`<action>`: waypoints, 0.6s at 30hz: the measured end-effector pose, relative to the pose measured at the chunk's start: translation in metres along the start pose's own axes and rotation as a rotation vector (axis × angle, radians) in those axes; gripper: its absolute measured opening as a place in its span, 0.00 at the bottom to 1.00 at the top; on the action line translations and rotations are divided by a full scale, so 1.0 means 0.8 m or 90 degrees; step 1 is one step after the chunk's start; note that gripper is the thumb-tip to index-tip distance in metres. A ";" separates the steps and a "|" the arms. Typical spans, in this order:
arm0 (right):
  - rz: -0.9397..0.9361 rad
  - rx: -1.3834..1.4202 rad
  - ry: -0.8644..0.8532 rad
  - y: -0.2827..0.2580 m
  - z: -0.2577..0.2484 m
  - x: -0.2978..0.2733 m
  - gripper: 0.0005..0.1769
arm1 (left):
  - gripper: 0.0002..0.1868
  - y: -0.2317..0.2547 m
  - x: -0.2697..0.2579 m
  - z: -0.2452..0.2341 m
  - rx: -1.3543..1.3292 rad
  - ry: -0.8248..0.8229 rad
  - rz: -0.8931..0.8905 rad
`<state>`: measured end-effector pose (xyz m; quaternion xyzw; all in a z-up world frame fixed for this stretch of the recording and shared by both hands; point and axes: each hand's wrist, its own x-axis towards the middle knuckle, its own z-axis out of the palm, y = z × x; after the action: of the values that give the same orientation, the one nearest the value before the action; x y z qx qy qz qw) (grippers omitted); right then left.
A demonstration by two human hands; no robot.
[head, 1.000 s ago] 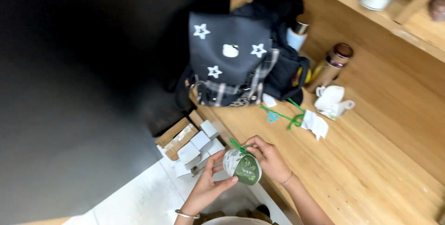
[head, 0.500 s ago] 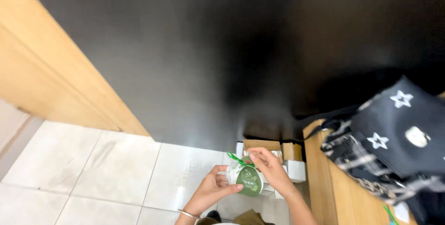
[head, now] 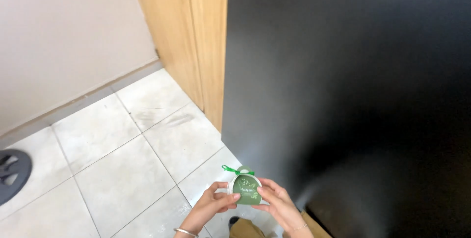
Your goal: Tying ribbons on small gift boxes and organizing them on a display shelf.
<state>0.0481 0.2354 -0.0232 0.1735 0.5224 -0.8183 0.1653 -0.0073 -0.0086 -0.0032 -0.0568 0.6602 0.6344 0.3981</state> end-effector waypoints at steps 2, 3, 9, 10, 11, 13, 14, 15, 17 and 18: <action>0.027 -0.017 -0.036 -0.012 -0.007 0.026 0.29 | 0.46 0.005 0.004 0.002 -0.028 0.038 -0.002; 0.052 -0.022 -0.046 -0.014 -0.010 0.034 0.28 | 0.47 0.003 0.003 0.004 -0.044 0.053 -0.015; 0.116 -0.120 -0.113 -0.064 0.017 0.106 0.27 | 0.47 0.020 -0.008 0.007 -0.168 0.156 -0.021; 0.124 -0.133 -0.136 -0.063 0.027 0.113 0.27 | 0.47 0.003 -0.005 0.000 -0.184 0.178 -0.015; 0.122 -0.173 -0.164 -0.065 0.036 0.123 0.28 | 0.45 -0.011 0.000 -0.008 -0.208 0.210 0.013; 0.130 -0.224 -0.210 -0.066 0.059 0.145 0.28 | 0.44 -0.020 0.002 -0.027 -0.245 0.260 0.043; 0.133 -0.233 -0.233 -0.065 0.071 0.156 0.28 | 0.42 -0.017 -0.002 -0.039 -0.259 0.292 0.052; 0.135 -0.242 -0.254 -0.065 0.081 0.171 0.28 | 0.41 -0.011 0.000 -0.050 -0.272 0.322 0.060; 0.148 -0.248 -0.281 -0.068 0.106 0.195 0.27 | 0.41 -0.019 0.011 -0.074 -0.295 0.339 0.092; 0.152 -0.245 -0.292 -0.067 0.122 0.204 0.27 | 0.41 -0.024 0.013 -0.089 -0.304 0.340 0.122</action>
<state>-0.1315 0.1533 -0.0163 0.0101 0.5925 -0.6973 0.4032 -0.0356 -0.0703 -0.0333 -0.2498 0.5763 0.7679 0.1260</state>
